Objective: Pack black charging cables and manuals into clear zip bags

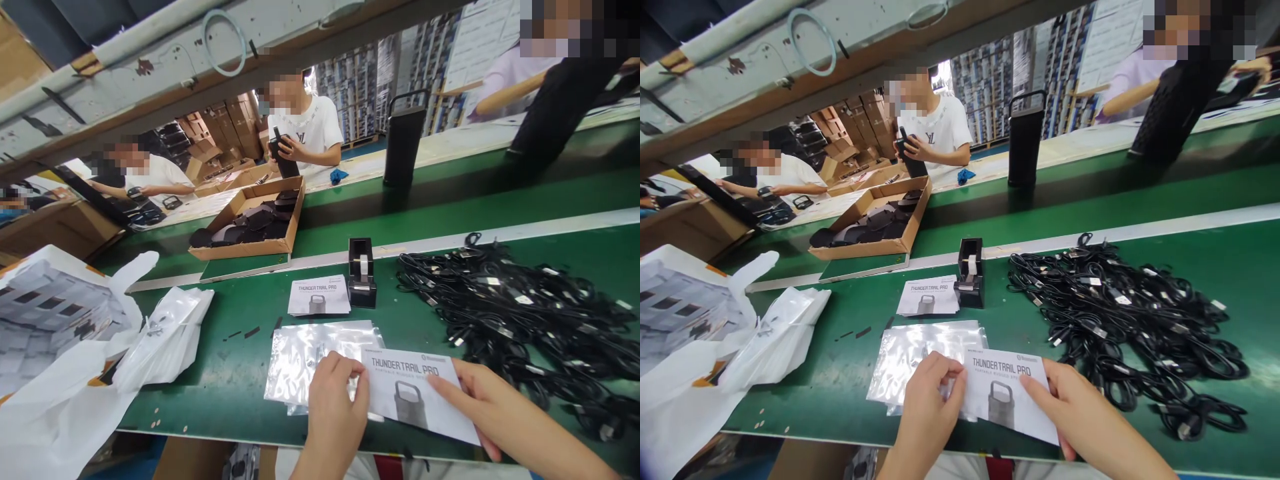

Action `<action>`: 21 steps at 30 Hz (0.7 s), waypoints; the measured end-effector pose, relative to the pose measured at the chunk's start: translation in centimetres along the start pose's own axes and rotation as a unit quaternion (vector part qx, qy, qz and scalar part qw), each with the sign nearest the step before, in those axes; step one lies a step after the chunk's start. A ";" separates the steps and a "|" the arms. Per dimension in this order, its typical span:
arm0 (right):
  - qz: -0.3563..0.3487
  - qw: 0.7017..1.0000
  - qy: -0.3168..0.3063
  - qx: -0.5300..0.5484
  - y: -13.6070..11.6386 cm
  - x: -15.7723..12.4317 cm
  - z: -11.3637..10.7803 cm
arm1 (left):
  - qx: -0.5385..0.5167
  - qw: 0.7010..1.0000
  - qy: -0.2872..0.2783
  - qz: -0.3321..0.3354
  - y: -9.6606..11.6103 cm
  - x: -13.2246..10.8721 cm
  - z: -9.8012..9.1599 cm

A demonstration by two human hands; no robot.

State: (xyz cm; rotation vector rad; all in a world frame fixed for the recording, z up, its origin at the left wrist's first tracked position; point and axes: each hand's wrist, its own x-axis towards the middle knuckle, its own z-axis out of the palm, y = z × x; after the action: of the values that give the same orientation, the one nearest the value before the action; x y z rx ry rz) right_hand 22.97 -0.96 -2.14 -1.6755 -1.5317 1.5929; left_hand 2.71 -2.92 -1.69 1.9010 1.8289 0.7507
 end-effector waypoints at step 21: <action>-0.099 0.990 -0.057 0.082 -5.0 2.9 4.7 | -0.164 0.986 -0.016 -0.019 0.4 0.9 -1.5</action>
State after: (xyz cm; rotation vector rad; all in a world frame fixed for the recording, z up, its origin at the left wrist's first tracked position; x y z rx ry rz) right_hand 15.98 1.37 -0.72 -1.3222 -1.5234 1.6819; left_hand 2.14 -2.14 -0.18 1.6523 1.6023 0.9366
